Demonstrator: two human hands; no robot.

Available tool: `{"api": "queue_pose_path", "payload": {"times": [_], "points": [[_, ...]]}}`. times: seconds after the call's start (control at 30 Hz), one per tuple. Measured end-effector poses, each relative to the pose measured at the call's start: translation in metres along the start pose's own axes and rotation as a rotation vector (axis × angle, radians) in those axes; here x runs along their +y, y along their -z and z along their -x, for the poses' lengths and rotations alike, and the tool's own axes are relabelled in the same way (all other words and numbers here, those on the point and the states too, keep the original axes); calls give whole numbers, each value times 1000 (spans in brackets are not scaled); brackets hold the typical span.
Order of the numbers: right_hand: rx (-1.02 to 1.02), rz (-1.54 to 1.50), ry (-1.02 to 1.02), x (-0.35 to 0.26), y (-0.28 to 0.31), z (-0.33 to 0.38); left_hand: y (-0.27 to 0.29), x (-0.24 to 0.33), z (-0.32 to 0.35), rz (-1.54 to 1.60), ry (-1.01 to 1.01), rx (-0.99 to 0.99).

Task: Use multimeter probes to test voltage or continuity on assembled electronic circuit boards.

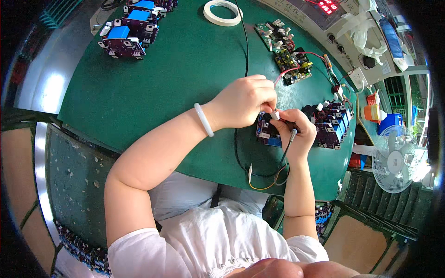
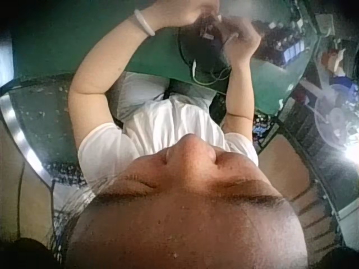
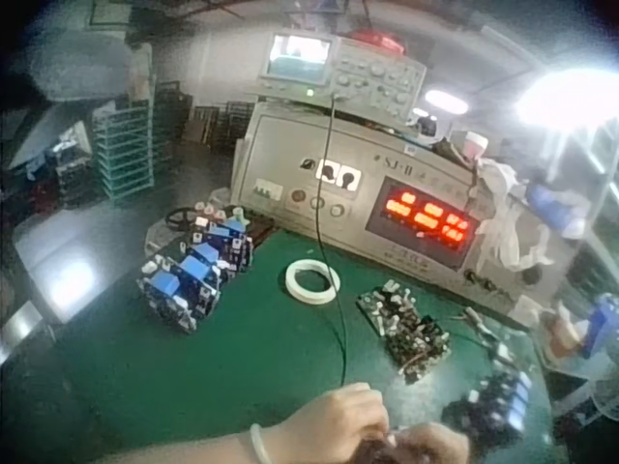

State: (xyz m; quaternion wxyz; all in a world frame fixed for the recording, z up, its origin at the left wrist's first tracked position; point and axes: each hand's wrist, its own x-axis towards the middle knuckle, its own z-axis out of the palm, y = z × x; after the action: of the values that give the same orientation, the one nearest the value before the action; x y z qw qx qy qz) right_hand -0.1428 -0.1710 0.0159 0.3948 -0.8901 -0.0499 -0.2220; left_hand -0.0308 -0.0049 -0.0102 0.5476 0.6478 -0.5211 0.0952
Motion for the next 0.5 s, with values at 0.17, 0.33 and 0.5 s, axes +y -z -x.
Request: {"api": "queue_pose_path", "payload": {"times": [0.17,0.33,0.5], "points": [[33,-14,-13,6,-2,0,0,-3,-2,-25,24,-17],[10,-37,-56,-14,21,-6,16,29,-2,-41,51,173],[241,-211,-60,6,33,-6,-8,55,22,289,-84,-706]]}}
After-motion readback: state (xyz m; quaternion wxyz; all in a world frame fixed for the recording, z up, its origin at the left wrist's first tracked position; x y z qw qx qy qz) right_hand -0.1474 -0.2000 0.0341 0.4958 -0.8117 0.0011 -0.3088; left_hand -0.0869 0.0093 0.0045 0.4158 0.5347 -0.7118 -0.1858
